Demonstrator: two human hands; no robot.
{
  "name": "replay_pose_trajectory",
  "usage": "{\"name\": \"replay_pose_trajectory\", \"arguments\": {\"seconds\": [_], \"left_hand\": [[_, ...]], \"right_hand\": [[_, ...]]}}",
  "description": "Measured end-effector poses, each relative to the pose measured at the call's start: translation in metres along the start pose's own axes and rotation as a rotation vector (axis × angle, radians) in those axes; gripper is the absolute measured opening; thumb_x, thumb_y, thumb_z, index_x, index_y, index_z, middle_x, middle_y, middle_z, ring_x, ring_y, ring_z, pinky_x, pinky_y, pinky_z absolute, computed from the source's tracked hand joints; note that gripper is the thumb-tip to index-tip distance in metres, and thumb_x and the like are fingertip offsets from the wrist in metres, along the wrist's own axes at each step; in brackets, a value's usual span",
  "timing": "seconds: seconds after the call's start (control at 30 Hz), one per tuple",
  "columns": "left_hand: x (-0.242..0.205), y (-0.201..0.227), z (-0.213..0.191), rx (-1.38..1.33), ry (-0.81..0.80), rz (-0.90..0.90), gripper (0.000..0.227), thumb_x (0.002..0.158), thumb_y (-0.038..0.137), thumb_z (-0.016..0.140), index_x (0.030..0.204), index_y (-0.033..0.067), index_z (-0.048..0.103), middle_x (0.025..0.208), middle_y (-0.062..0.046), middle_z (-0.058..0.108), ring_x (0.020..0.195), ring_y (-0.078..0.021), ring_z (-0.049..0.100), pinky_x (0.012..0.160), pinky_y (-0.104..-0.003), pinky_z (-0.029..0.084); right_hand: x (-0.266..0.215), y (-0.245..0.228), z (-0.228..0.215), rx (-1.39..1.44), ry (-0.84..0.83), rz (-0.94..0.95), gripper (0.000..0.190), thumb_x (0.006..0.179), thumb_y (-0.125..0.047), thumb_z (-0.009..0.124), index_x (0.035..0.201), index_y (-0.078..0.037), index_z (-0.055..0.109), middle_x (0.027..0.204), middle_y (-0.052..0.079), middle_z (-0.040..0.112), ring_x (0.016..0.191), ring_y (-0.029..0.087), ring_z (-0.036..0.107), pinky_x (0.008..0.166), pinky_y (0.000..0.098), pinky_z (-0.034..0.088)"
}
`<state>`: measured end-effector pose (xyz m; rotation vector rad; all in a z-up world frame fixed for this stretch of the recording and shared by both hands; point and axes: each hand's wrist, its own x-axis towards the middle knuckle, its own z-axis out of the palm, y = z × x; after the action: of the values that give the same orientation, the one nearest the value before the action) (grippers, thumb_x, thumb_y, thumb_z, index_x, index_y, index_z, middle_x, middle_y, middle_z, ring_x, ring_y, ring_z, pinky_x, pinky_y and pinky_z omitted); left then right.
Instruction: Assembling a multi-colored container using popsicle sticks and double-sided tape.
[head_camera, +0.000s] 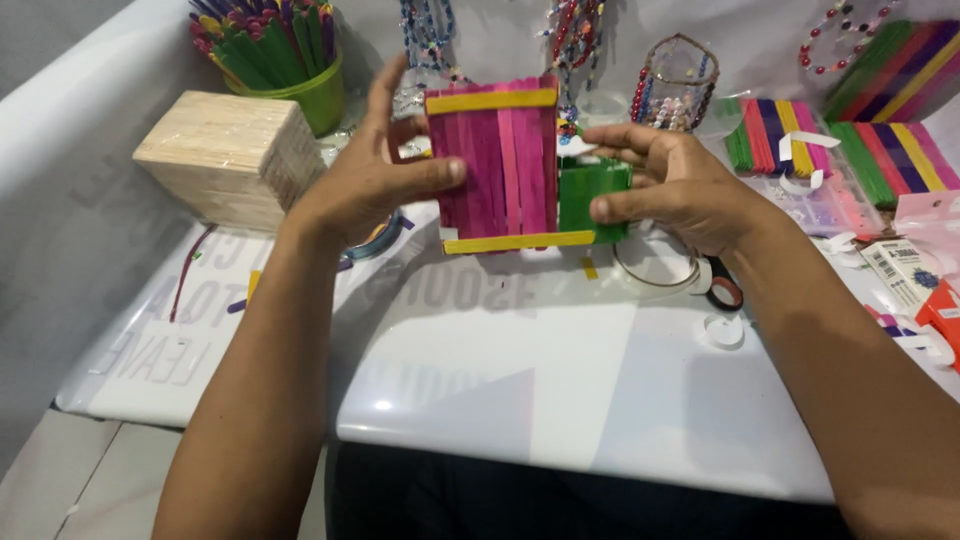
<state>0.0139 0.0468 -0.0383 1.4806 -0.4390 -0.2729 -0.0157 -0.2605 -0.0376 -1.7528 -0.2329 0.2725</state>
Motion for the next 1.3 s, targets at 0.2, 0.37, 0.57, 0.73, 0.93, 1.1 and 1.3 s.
{"name": "replay_pose_trajectory", "arguments": {"seconds": [0.2, 0.37, 0.57, 0.73, 0.93, 1.1, 1.3], "left_hand": [[-0.048, 0.030, -0.007, 0.260, -0.163, 0.198, 0.138, 0.067, 0.015, 0.091, 0.160, 0.0279, -0.011, 0.158, -0.040, 0.042, 0.135, -0.0443, 0.064, 0.111, -0.059, 0.056], [-0.063, 0.010, -0.018, 0.236, -0.211, 0.214, 0.137, 0.069, 0.015, 0.089, 0.159, 0.0274, -0.014, 0.165, -0.038, 0.026, 0.151, -0.0439, 0.041, 0.120, -0.054, 0.043], [-0.066, -0.007, -0.028, 0.354, -0.147, 0.144, 0.153, 0.058, 0.026, 0.095, 0.157, 0.0292, -0.022, 0.164, -0.034, 0.024, 0.154, -0.0426, 0.033, 0.121, -0.053, 0.036], [-0.065, 0.004, -0.017, 0.328, -0.152, 0.059, 0.143, 0.069, 0.008, 0.089, 0.160, 0.0238, -0.019, 0.151, -0.025, 0.048, 0.141, -0.0308, 0.053, 0.118, -0.044, 0.042], [-0.064, -0.012, -0.028, 0.325, -0.047, 0.169, 0.117, 0.088, 0.008, 0.074, 0.159, 0.0240, -0.018, 0.166, -0.031, 0.030, 0.155, -0.0397, 0.035, 0.121, -0.048, 0.036], [-0.084, 0.008, -0.004, 0.715, 0.247, 0.227, 0.092, 0.090, 0.004, 0.055, 0.162, 0.0084, -0.001, 0.167, -0.029, 0.029, 0.156, -0.0395, 0.034, 0.126, -0.046, 0.030], [-0.112, -0.008, 0.070, 0.498, 0.153, -0.192, 0.180, 0.046, 0.028, 0.108, 0.151, 0.0132, -0.037, 0.173, -0.016, -0.017, 0.160, -0.0249, -0.005, 0.123, -0.038, 0.007]], "right_hand": [[-0.015, -0.019, 0.026, -0.438, -0.028, 0.028, 0.118, 0.055, -0.004, 0.092, 0.158, -0.018, 0.036, 0.147, 0.005, 0.055, 0.127, 0.021, 0.059, 0.100, 0.0338, 0.058], [-0.014, -0.012, 0.027, -0.637, -0.178, 0.001, 0.132, 0.049, -0.025, 0.100, 0.160, -0.026, 0.029, 0.152, 0.001, 0.052, 0.138, 0.020, 0.053, 0.104, 0.0408, 0.048], [-0.013, -0.016, 0.021, -0.653, -0.208, 0.032, 0.142, 0.049, -0.024, 0.103, 0.163, -0.020, 0.018, 0.165, 0.000, 0.040, 0.151, 0.024, 0.037, 0.120, 0.0436, 0.031], [-0.009, -0.006, 0.027, -0.681, -0.270, 0.127, 0.144, 0.052, -0.029, 0.104, 0.164, -0.027, 0.014, 0.168, 0.002, 0.034, 0.151, 0.023, 0.036, 0.121, 0.0419, 0.034], [-0.030, -0.015, 0.006, -0.755, -0.391, -0.031, 0.146, 0.044, -0.045, 0.110, 0.163, -0.026, 0.027, 0.122, -0.004, 0.073, 0.121, 0.012, 0.075, 0.101, 0.0292, 0.048], [-0.017, -0.017, -0.017, -0.765, -0.325, 0.191, 0.134, 0.054, -0.030, 0.105, 0.163, -0.035, 0.028, 0.144, -0.001, 0.066, 0.129, 0.017, 0.067, 0.113, 0.0411, 0.050], [0.015, -0.024, 0.000, -0.503, -0.391, 0.283, 0.145, 0.054, -0.007, 0.101, 0.165, -0.033, 0.011, 0.174, -0.005, 0.024, 0.158, 0.018, 0.032, 0.123, 0.0514, 0.027]]}}
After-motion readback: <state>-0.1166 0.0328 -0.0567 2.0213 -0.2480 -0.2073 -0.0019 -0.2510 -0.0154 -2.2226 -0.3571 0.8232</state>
